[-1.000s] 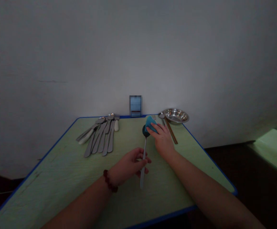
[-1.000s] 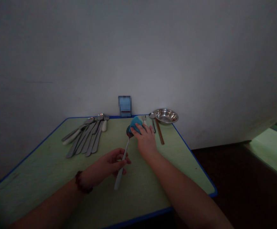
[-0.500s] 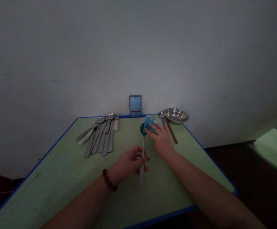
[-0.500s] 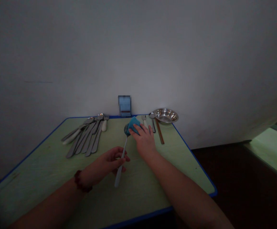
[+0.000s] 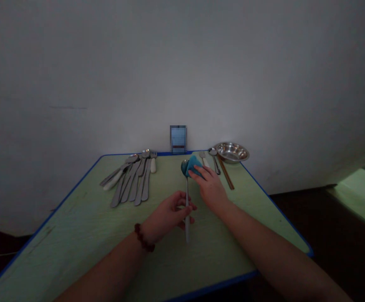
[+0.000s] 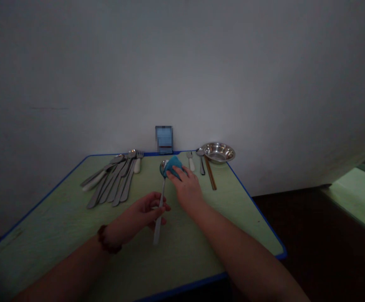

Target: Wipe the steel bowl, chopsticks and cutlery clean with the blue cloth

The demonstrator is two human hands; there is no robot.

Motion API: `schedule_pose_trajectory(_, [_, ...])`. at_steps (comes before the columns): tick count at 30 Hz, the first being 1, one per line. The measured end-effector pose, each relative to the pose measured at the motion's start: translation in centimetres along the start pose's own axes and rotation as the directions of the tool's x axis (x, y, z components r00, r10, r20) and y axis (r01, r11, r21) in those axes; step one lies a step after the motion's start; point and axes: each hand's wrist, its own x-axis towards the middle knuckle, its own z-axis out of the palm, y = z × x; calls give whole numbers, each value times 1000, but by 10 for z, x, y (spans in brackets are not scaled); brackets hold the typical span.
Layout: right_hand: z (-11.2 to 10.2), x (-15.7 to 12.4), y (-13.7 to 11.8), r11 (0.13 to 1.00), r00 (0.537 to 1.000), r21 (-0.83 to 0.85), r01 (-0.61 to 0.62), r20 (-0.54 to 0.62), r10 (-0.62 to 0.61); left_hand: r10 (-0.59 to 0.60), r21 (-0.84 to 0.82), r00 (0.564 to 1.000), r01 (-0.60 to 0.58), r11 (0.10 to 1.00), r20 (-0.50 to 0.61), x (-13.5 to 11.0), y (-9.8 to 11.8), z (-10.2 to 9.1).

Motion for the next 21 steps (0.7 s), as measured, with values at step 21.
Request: schedule_pose_trajectory(21, [1,2,4,999,998,32,33,-46,-32,36,74,999,-38,997,25,1,-2,0])
